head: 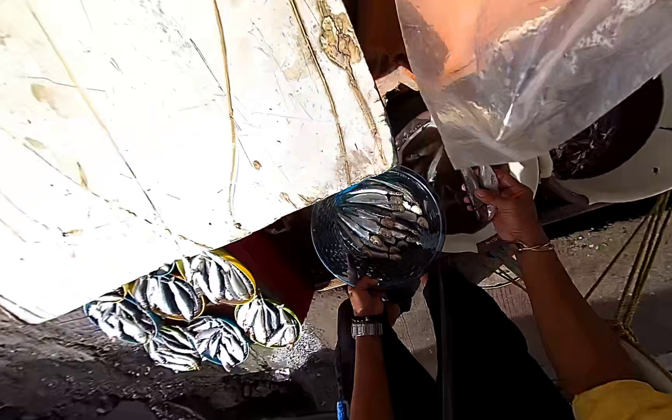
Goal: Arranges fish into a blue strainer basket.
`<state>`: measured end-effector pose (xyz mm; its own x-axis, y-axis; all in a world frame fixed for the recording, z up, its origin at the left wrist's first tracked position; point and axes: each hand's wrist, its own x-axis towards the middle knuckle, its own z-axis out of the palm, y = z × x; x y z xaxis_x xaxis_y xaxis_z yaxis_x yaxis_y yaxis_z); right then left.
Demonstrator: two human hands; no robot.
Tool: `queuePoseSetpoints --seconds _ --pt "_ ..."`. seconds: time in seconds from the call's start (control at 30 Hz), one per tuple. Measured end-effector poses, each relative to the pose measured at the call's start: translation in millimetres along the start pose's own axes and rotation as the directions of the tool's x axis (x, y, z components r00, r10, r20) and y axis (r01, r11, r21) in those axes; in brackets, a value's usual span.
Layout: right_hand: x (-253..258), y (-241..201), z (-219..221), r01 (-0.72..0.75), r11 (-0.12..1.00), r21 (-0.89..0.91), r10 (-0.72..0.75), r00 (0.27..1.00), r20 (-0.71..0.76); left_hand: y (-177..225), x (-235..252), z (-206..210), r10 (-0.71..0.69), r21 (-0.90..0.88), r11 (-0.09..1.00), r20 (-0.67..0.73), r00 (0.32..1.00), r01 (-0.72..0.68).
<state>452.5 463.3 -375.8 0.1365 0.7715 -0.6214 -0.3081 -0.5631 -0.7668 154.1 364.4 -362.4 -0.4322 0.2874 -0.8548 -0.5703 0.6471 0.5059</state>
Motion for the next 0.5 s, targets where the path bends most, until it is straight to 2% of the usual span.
queuePoseSetpoints --seconds 0.13,0.23,0.3,0.37,0.4,0.43,0.5 --pt "-26 -6 50 0.105 0.994 -0.012 -0.1 0.976 0.191 0 -1 2 -0.005 -0.039 0.999 0.023 1.0 0.006" --pt "-37 9 95 0.143 0.984 -0.102 -0.088 0.906 0.414 -1 -3 5 -0.007 -0.052 0.999 0.039 0.999 0.009" --pt "-37 27 118 0.175 0.939 -0.295 0.001 0.859 0.511 -2 -3 5 -0.004 -0.054 0.999 0.044 0.999 0.006" --pt "-34 44 133 0.218 0.818 -0.532 0.077 0.875 0.479 -1 -4 4 0.002 -0.058 0.998 0.043 0.999 0.001" --pt "-32 47 136 0.193 0.768 -0.611 0.131 0.886 0.445 0 -4 5 0.002 -0.065 0.998 0.045 0.999 0.001" --pt "-30 46 136 0.138 0.749 -0.649 0.207 0.881 0.426 1 -5 6 0.002 -0.072 0.997 0.045 0.999 0.002" --pt "-26 42 129 -0.018 0.812 -0.583 0.34 0.827 0.448 1 -5 7 -0.001 -0.082 0.997 0.045 0.999 0.005"
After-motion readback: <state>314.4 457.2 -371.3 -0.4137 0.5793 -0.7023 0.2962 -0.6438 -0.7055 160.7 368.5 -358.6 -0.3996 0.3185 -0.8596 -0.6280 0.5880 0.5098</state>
